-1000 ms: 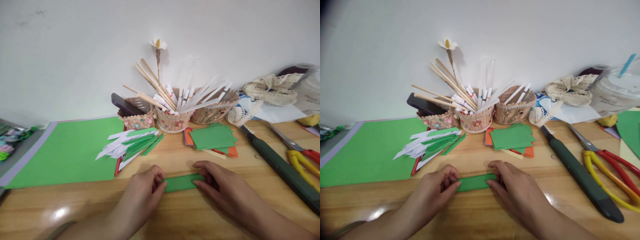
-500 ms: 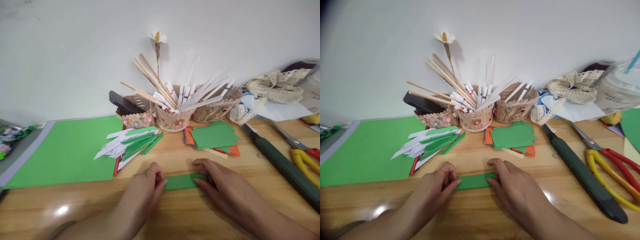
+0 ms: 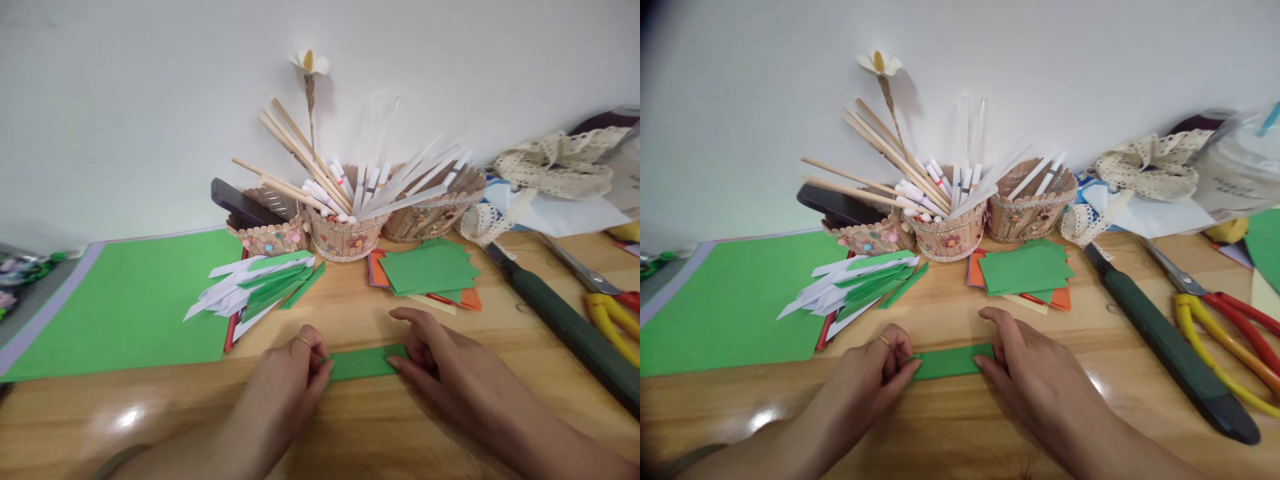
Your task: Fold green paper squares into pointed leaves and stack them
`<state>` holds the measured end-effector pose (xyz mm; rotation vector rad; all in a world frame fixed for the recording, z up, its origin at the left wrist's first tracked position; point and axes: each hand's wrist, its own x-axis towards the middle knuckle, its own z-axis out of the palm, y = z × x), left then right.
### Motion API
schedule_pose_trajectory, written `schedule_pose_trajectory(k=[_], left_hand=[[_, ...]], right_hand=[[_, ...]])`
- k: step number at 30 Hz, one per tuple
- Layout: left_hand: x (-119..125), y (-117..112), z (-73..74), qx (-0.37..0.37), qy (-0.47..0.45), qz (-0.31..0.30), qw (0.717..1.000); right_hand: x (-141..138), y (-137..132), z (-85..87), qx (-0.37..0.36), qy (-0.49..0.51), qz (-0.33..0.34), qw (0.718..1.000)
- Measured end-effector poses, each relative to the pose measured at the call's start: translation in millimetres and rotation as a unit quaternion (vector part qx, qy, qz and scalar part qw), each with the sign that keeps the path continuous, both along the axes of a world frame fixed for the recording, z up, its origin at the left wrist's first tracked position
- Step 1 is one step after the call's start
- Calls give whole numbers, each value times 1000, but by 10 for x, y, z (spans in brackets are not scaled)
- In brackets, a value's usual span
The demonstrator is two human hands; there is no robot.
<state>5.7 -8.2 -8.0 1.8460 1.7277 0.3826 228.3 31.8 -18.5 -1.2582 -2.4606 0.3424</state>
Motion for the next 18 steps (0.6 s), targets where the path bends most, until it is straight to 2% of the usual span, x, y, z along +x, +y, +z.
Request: schedule_pose_trajectory(k=[9,18], left_hand=[[26,19,81,-76,-15,18,997],[-13,-9,17,-49,-40,15,998]], right_hand=[[19,-5,-23,-16,-18,9,1000],[27,-2,-40,-52,-20,16,998]])
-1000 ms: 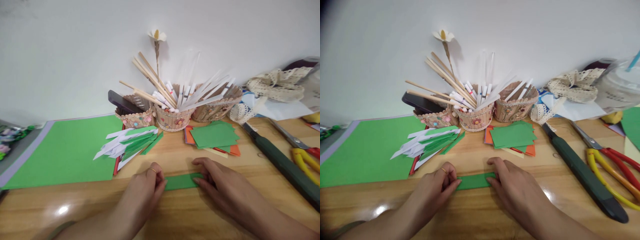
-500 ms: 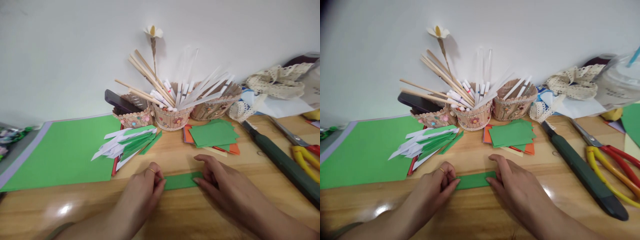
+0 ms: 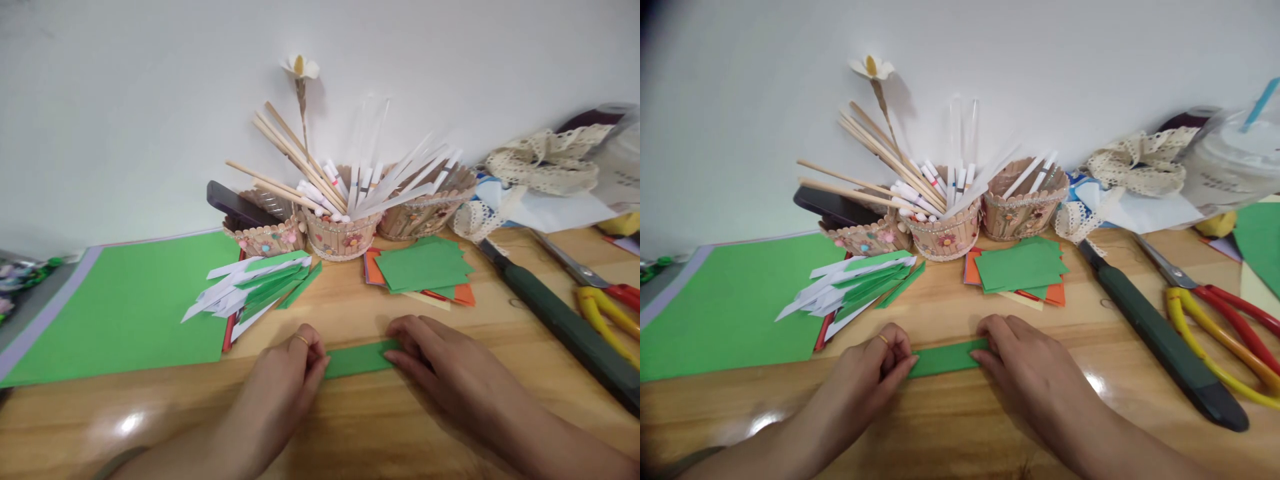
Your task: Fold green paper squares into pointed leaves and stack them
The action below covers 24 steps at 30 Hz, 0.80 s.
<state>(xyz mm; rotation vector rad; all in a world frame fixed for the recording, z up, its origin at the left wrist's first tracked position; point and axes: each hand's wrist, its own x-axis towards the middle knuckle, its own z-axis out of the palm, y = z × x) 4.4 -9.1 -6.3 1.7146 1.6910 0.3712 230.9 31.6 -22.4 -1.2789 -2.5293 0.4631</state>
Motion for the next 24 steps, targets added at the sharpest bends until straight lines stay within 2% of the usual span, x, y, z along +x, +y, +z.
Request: schedule_pose_trajectory(k=[15,18,24], left_hand=[[5,0,20,-7,9,-11,1000],[22,1,36,-18,47,-22,998],[54,-23,84,-28,203,-37,978]], right_hand=[[9,-9,-42,15,-5,-2,1000],[7,-18,-35,20,-16,-3,1000],[-5,-31,12,58,-20,31,998]])
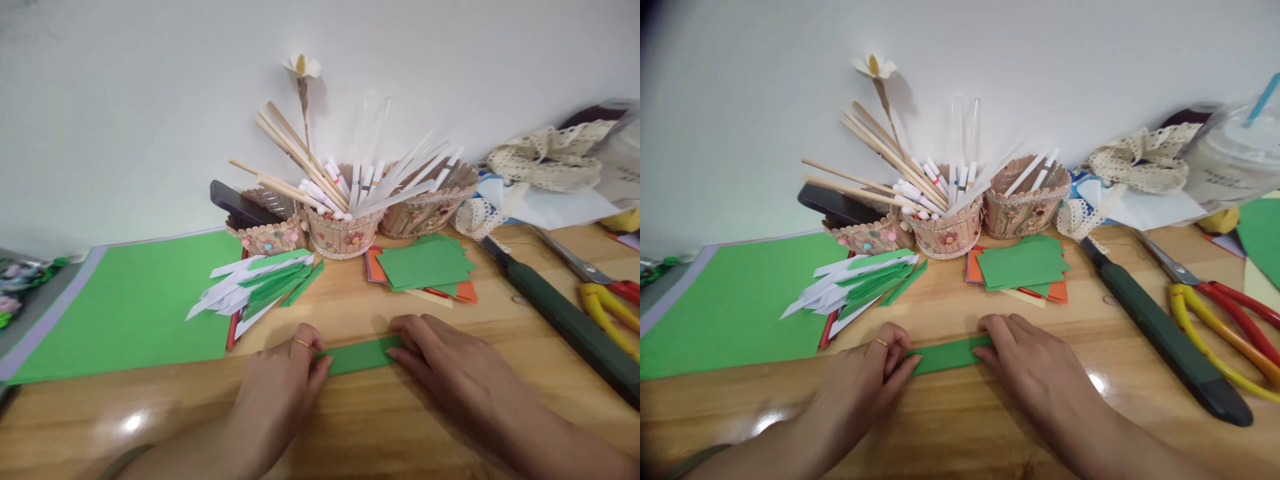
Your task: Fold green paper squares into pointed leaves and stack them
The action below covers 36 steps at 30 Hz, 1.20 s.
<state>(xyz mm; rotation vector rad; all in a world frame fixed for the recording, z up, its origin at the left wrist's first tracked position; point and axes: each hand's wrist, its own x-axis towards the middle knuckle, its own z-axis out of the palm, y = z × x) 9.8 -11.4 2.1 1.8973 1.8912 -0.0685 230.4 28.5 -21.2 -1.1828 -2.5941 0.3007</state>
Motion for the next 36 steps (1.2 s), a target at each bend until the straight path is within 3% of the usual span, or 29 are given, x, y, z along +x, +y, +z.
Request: schedule_pose_trajectory(k=[4,8,11,19,29,33,36], left_hand=[[-19,-5,-2,95,45,-84,991],[-59,-3,-66,280,61,-282,916],[-86,-5,-89,306,66,-356,881],[-133,-44,-33,322,102,-418,843],[-160,-154,-75,328,137,-376,856],[-131,-159,-96,329,149,-385,849],[-109,-175,-120,342,154,-391,841]], right_hand=[[-27,28,96,92,-23,42,995],[-42,40,194,120,-58,117,984],[-38,37,223,138,-62,153,977],[-23,73,258,119,-64,174,975],[122,128,233,126,-81,192,970],[51,27,277,187,-55,181,964],[-72,-118,257,175,-66,217,958]])
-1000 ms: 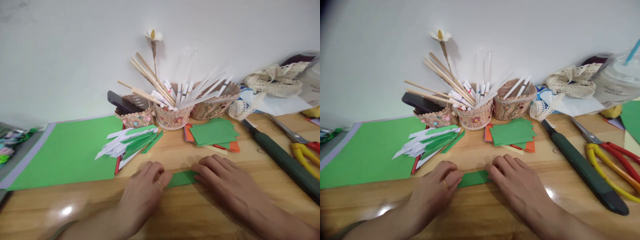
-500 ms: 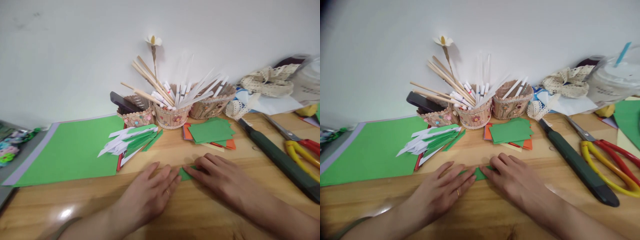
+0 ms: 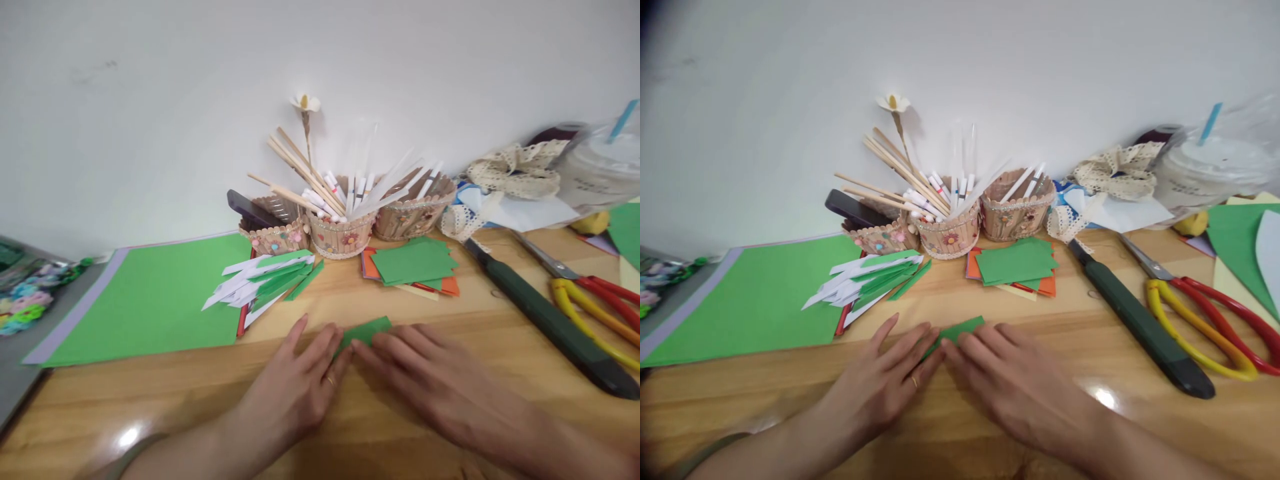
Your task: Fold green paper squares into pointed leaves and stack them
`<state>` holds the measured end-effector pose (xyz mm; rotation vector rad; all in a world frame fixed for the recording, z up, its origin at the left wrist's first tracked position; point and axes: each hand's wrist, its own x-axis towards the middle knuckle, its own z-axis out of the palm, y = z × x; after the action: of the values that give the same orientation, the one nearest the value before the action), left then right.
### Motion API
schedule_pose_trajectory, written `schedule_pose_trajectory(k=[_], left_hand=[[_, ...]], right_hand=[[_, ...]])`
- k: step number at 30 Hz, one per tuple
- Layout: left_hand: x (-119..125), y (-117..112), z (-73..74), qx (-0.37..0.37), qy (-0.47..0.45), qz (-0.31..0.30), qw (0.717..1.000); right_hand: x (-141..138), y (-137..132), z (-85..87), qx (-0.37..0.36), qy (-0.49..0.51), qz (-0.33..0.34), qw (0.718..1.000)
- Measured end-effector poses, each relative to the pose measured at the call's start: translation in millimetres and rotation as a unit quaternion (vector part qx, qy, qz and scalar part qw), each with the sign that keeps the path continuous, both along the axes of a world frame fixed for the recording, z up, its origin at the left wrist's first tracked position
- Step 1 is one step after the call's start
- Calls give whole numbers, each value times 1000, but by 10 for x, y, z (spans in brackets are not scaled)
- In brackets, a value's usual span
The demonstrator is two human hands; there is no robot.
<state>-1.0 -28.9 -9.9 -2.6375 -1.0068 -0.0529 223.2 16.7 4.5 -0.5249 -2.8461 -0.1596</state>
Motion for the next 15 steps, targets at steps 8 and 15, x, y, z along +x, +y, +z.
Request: schedule_pose_trajectory(k=[8,15], left_hand=[[24,-56,-1,36,32,-5,999],[40,-200,131,45,52,29,997]], right_hand=[[-12,-42,-116,21,-22,-36,999],[204,115,48,-58,-41,-61,996]])
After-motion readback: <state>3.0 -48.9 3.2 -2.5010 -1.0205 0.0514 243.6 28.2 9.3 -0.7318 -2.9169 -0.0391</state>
